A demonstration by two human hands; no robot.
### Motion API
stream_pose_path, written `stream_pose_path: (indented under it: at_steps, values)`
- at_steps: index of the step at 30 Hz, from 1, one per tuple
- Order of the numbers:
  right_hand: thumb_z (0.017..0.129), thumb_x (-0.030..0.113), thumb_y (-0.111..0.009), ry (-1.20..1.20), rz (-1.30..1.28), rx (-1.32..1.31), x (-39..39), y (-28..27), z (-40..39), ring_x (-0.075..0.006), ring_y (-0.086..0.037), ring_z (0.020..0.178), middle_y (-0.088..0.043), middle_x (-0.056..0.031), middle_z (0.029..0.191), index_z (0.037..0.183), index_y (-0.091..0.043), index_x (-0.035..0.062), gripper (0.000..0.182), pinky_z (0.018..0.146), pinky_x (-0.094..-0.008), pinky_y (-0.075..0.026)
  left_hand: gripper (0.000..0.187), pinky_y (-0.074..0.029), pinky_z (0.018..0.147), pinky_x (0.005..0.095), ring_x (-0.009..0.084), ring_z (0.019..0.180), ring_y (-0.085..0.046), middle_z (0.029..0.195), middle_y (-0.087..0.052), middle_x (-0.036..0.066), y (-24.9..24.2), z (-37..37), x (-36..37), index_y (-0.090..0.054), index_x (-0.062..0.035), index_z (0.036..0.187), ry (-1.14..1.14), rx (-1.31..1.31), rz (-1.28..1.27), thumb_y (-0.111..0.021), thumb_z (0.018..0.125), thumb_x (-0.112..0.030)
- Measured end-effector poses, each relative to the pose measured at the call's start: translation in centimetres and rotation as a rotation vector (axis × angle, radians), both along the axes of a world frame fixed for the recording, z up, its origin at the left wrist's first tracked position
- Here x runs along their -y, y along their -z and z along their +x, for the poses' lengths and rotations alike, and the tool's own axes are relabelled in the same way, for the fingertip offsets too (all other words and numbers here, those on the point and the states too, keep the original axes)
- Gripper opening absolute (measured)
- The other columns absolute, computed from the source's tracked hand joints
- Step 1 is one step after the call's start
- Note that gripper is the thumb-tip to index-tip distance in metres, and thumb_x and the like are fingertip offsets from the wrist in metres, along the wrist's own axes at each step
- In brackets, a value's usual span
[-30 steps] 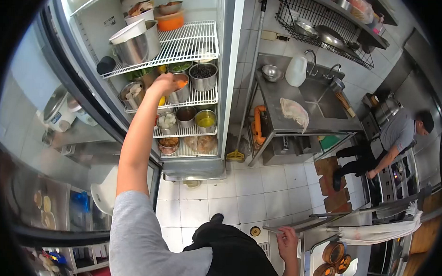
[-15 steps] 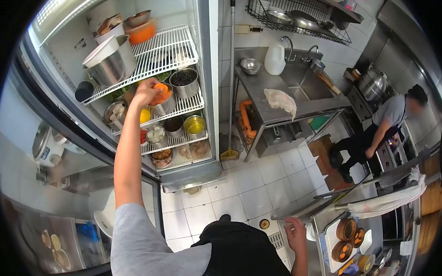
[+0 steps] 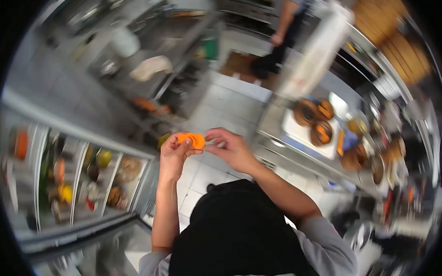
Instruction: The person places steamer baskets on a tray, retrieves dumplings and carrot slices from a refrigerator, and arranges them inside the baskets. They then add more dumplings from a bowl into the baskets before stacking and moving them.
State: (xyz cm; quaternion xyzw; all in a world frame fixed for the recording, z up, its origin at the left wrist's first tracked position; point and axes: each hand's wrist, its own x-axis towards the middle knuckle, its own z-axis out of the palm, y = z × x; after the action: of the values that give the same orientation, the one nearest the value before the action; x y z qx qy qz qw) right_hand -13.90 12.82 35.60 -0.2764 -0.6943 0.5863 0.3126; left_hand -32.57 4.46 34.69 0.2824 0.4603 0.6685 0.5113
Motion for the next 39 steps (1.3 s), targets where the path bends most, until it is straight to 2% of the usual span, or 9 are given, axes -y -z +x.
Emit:
stream_pose_path:
  at_steps: [13, 15, 20, 23, 24, 25, 28, 35, 39]
  values:
    - [0.095, 0.015, -0.065, 0.485, -0.327, 0.171, -11.3, 7.6, 28.7, -0.0097, -0.062, 0.077, -0.069, -0.0019, 0.086, 0.104, -0.068, 0.0046, 0.014, 0.072, -0.0275, -0.052, 0.017, -0.059, 0.06, 0.0307, 0.0182, 0.077, -0.07, 0.094, -0.069, 0.012, 8.1, 27.4, -18.7, -0.063, 0.005, 0.11, 0.533, -0.148, -0.074, -0.056, 0.098, -0.005]
    - [0.093, 0.014, -0.065, 0.544, -0.115, 0.227, -15.3, 8.5, 31.0, -0.0138, -0.065, 0.073, -0.07, -0.0052, 0.082, 0.106, -0.069, 0.0063, 0.016, 0.07, -0.0313, -0.053, 0.021, -0.059, 0.061, 0.032, 0.0194, 0.077, -0.07, 0.097, -0.069, 0.013, 8.9, 29.3, -22.3, -0.062, 0.0047, 0.114, 0.523, -0.152, -0.084, -0.059, 0.096, -0.007]
    - [0.087, 0.017, -0.067, 0.609, 0.401, 0.479, -24.3, 10.1, 31.6, -0.0351, -0.069, 0.081, -0.07, -0.0174, 0.082, 0.095, -0.068, 0.0047, 0.015, 0.071, -0.0433, -0.054, 0.015, -0.057, 0.052, 0.0278, 0.0158, 0.069, -0.069, 0.091, -0.069, 0.012, 10.3, 30.9, -28.5, -0.064, 0.0048, 0.107, 0.359, -0.269, -0.145, -0.058, 0.096, -0.005]
    - [0.088, 0.017, -0.067, 0.543, 0.622, 0.644, -26.5, 10.8, 30.8, -0.0388, -0.068, 0.081, -0.07, -0.0201, 0.094, 0.093, -0.067, 0.0036, 0.015, 0.07, -0.0411, -0.054, 0.014, -0.056, 0.05, 0.0263, 0.014, 0.065, -0.068, 0.091, -0.07, 0.011, 10.3, 31.0, -29.1, -0.064, 0.0042, 0.106, 0.308, -0.312, -0.165, -0.061, 0.094, -0.003]
    - [0.09, 0.018, -0.067, 0.571, 0.701, 0.57, -26.8, 11.0, 30.8, -0.0313, -0.069, 0.077, -0.071, -0.0161, 0.091, 0.097, -0.069, 0.0025, 0.017, 0.07, -0.0384, -0.053, 0.014, -0.056, 0.051, 0.0262, 0.0142, 0.066, -0.068, 0.092, -0.07, 0.011, 10.3, 31.0, -29.0, -0.064, 0.0041, 0.106, 0.3, -0.316, -0.159, -0.061, 0.094, -0.003]
    - [0.09, 0.018, -0.067, 0.554, 0.702, 0.56, -26.8, 11.1, 30.8, -0.0313, -0.069, 0.077, -0.071, -0.0161, 0.091, 0.097, -0.069, 0.0025, 0.017, 0.07, -0.0384, -0.053, 0.014, -0.056, 0.051, 0.0262, 0.0143, 0.067, -0.069, 0.092, -0.07, 0.011, 10.2, 31.0, -29.0, -0.064, 0.0041, 0.106, 0.287, -0.317, -0.149, -0.061, 0.094, -0.003]
    - [0.091, 0.018, -0.067, 0.246, -0.195, 0.307, -25.6, 9.6, 31.3, -0.0165, -0.062, 0.072, -0.069, -0.0068, 0.085, 0.11, -0.07, 0.0015, 0.025, 0.07, -0.032, -0.052, 0.015, -0.057, 0.052, 0.026, 0.0148, 0.068, -0.069, 0.091, -0.07, 0.012, 9.8, 31.4, -29.0, -0.063, 0.0044, 0.107, 0.289, -0.338, -0.159, -0.062, 0.094, -0.003]
    - [0.086, 0.016, -0.073, 0.314, 0.171, 0.416, -26.0, 10.8, 31.2, -0.0187, -0.067, 0.075, -0.072, -0.0109, 0.084, 0.099, -0.07, 0.0002, 0.021, 0.07, -0.0322, -0.052, 0.013, -0.058, 0.053, 0.027, 0.0161, 0.065, -0.069, 0.087, -0.07, 0.011, 10.6, 32.5, -29.5, -0.064, 0.0054, 0.104, 0.279, -0.248, -0.158, -0.063, 0.093, -0.001]
    - [0.082, 0.018, -0.074, 0.367, 0.334, 0.527, -26.6, 11.5, 31.6, -0.0295, -0.07, 0.083, -0.072, -0.0144, 0.087, 0.095, -0.07, 0.0037, 0.02, 0.074, -0.0401, -0.054, 0.012, -0.054, 0.048, 0.0263, 0.0133, 0.059, -0.066, 0.076, -0.068, 0.009, 10.8, 32.1, -30.0, -0.067, 0.0042, 0.101, 0.258, -0.54, -0.233, -0.065, 0.09, -0.001]
